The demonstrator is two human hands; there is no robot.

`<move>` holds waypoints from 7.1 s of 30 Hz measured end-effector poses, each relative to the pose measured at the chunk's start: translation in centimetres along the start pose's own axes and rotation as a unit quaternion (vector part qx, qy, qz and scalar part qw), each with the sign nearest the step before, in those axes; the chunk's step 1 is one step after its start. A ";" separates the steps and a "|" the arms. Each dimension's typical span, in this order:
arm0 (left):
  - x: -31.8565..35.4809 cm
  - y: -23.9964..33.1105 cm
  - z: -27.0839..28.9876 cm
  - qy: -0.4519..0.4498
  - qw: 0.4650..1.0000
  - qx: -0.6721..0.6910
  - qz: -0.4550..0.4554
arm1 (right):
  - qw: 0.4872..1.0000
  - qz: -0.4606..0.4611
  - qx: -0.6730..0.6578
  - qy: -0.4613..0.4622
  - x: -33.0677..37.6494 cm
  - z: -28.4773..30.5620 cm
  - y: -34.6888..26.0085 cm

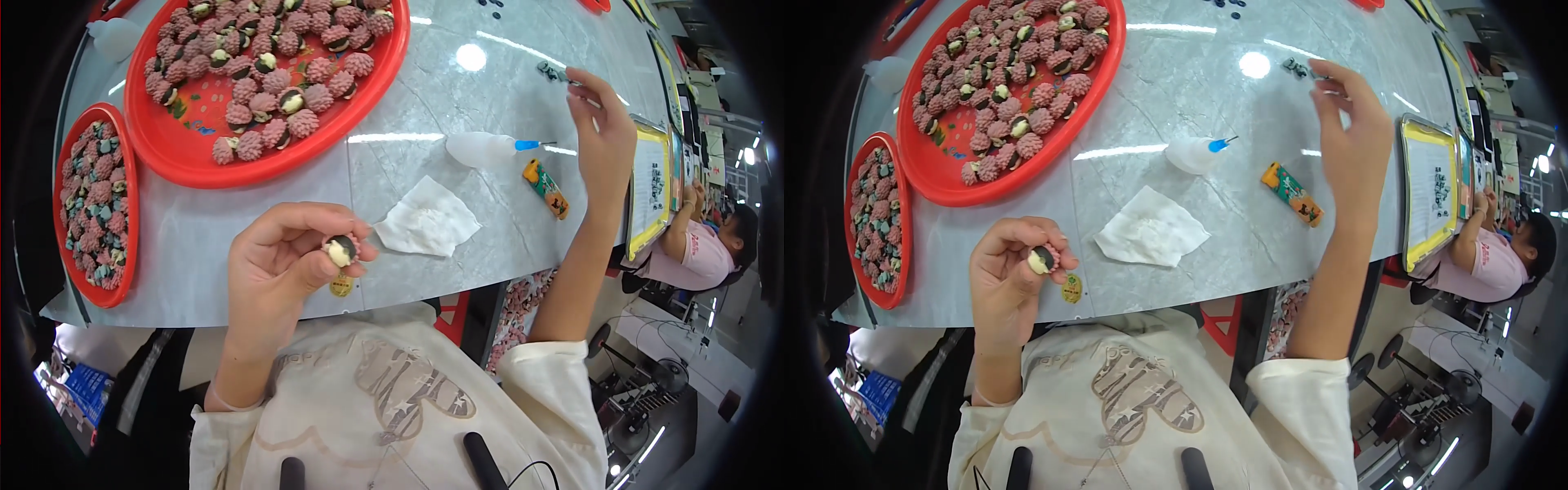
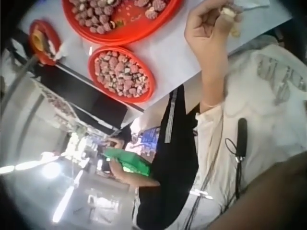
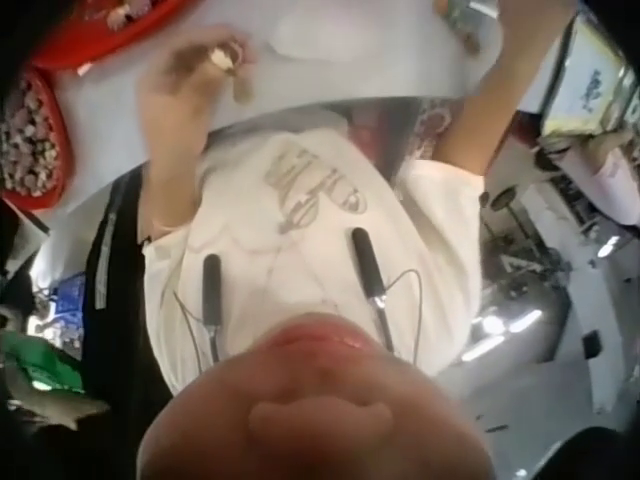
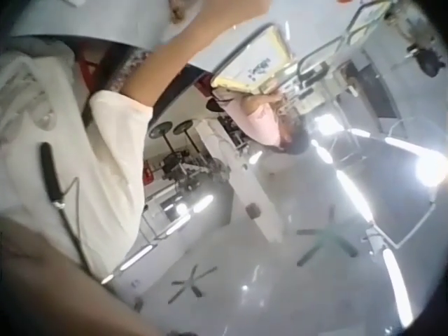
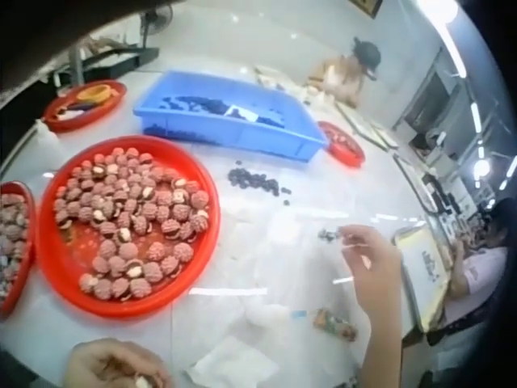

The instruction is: The person assembles toy panda heads by applying glue from a bottle to small plastic parts and attaching them to the heads by hand.

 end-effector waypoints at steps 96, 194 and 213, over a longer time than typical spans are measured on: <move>6.3 18.1 9.8 0.366 0.403 -0.831 -0.110 | 0.978 0.036 -0.195 -0.070 9.0 -4.1 -12.0; 0.0 0.6 0.9 0.003 0.999 -0.020 -0.035 | 0.914 -0.087 -0.392 -0.066 6.9 -2.5 -8.2; 0.1 0.4 0.8 0.022 0.999 -0.030 -0.018 | 0.967 0.138 -0.185 -0.109 6.2 -2.1 -14.5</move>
Point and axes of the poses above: each hand's wrist, its own x-axis away from the middle knuckle, its own z-axis out of the back of the hand, y = z × x, the point moved 7 cm from there along -x, towards the middle knuckle, and after that the axes turned 2 degrees about x, right-handed, at the moved point
